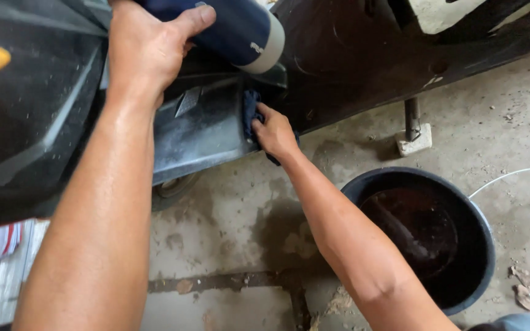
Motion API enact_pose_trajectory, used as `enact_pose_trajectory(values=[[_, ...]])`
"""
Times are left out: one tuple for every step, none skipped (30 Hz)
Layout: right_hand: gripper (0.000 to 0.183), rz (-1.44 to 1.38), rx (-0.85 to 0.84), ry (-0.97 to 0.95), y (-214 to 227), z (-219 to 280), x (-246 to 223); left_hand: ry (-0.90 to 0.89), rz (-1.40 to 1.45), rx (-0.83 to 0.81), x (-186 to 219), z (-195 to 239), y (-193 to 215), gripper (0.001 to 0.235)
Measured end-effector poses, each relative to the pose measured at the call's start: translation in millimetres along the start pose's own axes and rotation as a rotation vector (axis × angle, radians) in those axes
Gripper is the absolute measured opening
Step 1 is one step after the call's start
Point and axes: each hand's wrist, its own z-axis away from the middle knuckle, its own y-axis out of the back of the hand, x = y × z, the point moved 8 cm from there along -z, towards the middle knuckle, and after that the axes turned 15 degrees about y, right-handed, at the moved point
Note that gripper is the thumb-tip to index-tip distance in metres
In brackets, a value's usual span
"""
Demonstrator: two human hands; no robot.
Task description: The person wipes the body panels and undercarriage of a red scooter using a blue cloth. They repeatedly dip the cloth into a black bucket of water to clean various parts of the vehicle.
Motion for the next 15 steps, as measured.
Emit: enact_pose_trajectory(values=[[0.037, 0.002, 0.006, 0.007, 1.3, -6.6, 4.5, -0.009, 0.002, 0.002, -3.4, -7.0, -1.6, 0.048], [0.028, 0.092, -0.072, -0.086, -1.0, -10.2, 17.0, -0.085, -0.020, 0.091, -1.2, -11.5, 2.3, 0.055], [0.020, 0.174, -0.149, -0.192, -4.1, -6.8, 31.9, -0.158, -0.051, 0.168, -0.5, -13.6, 2.5, 0.063], [0.020, 0.167, -0.141, -0.199, -12.5, -10.9, 50.0, -0.163, -0.057, 0.159, 0.7, -14.3, -2.1, 0.063], [0.033, 0.160, -0.065, -0.130, -16.4, -18.0, 62.7, -0.119, 0.034, 0.142, -3.1, -16.5, -4.5, 0.066], [0.050, 0.154, 0.011, -0.060, -20.5, -24.9, 74.8, -0.074, 0.123, 0.126, -7.3, -19.4, -6.8, 0.071], [0.050, 0.154, 0.019, -0.061, -15.1, -20.2, 57.9, -0.080, 0.123, 0.121, -0.8, -13.6, -6.5, 0.071], [0.037, 0.043, 0.080, 0.023, -9.3, -17.7, 34.0, -0.018, 0.108, 0.091, 0.4, -10.3, -7.6, 0.067], [0.027, -0.069, 0.134, 0.106, -6.3, -12.6, 9.5, 0.050, 0.089, 0.063, -1.4, -5.7, -6.5, 0.064], [0.027, -0.072, 0.135, 0.104, -5.4, -16.4, 11.9, 0.050, 0.086, 0.061, -6.6, -11.0, -7.2, 0.064], [0.032, -0.095, 0.177, 0.026, -3.0, -20.1, 19.4, -0.065, 0.037, 0.103, -3.1, -13.0, -3.3, 0.068], [0.038, -0.119, 0.217, -0.053, -1.6, -22.3, 26.6, -0.181, -0.013, 0.144, -0.4, -13.1, 0.5, 0.072], [0.038, -0.124, 0.207, -0.057, 1.0, -23.0, 22.9, -0.171, -0.019, 0.148, -0.9, -13.7, 1.6, 0.072], [0.031, -0.102, 0.167, -0.119, 1.8, -21.7, 23.5, -0.165, -0.035, 0.147, -1.1, -13.6, 2.0, 0.071], [0.027, -0.077, 0.135, -0.175, 6.2, -23.3, 24.4, -0.169, -0.047, 0.146, 1.6, -14.8, 0.6, 0.070]])
